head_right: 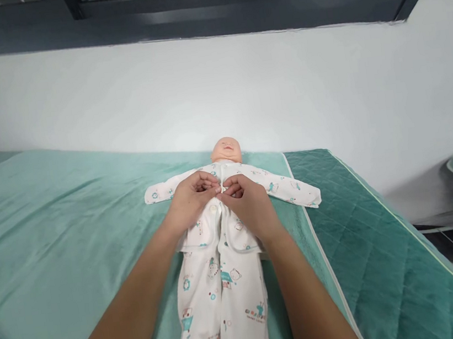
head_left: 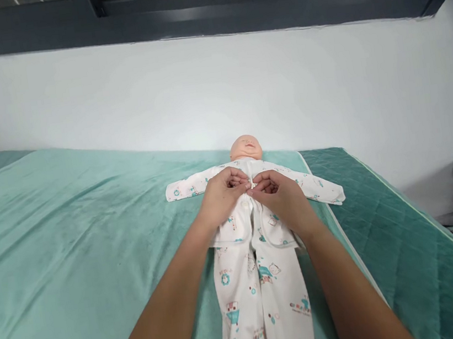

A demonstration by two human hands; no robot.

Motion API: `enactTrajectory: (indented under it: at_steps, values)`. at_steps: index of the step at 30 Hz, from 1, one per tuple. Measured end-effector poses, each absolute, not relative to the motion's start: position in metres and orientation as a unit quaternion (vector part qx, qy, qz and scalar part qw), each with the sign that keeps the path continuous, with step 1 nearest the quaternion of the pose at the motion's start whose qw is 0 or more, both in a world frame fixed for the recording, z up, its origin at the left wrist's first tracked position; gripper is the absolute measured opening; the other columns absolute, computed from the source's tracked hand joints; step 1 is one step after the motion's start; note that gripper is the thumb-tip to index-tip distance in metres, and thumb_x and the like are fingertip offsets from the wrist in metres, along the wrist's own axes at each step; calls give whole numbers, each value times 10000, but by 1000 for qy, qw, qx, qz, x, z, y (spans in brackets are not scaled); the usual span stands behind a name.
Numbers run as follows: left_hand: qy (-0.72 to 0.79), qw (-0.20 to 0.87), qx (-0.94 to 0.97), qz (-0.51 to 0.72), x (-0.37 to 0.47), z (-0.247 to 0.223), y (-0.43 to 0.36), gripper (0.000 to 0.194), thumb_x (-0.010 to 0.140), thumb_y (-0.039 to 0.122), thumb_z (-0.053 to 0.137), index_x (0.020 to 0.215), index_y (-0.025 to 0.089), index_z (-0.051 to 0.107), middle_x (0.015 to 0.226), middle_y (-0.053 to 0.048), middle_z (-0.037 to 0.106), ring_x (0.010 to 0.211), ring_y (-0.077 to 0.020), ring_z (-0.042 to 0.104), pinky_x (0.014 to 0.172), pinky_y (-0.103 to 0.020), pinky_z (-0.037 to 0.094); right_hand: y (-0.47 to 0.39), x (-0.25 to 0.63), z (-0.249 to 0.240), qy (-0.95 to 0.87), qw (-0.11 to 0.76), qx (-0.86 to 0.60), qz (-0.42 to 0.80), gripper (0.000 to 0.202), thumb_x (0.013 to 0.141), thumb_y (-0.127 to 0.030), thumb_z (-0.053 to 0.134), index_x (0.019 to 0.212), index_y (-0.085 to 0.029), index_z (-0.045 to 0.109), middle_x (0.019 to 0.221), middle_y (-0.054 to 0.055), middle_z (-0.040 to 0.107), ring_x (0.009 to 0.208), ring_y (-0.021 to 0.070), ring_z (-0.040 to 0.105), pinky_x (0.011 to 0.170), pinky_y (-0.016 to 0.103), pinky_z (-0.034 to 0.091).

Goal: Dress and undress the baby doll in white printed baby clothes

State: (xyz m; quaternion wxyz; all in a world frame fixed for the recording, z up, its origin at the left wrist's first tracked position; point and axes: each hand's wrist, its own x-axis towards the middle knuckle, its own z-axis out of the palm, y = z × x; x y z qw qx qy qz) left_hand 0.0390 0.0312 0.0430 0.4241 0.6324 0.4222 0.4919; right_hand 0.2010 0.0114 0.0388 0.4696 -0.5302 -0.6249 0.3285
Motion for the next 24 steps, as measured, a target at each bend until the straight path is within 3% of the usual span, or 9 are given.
enactTrajectory:
  at_steps: [11,24]
  values:
    - [432,431,644,461,39,47,26,251,780,256,679,1023,202,650,854,-8,681,786,-137,617,726,-267,465,4,193,45,-678,425,-563,208,66,805,-288,622,859,-254,605,733,-25,667,642,153,563,627,288,389]
    - [375,575,539,487,36,53,26,326,714,194,719,1016,206,597,783,10,634,713,-119,582,718,-280,461,4,192,42,-670,431,-560,227,194,784,-326,666,951,-266,586,750,-40,671,600,137,516,605,279,377]
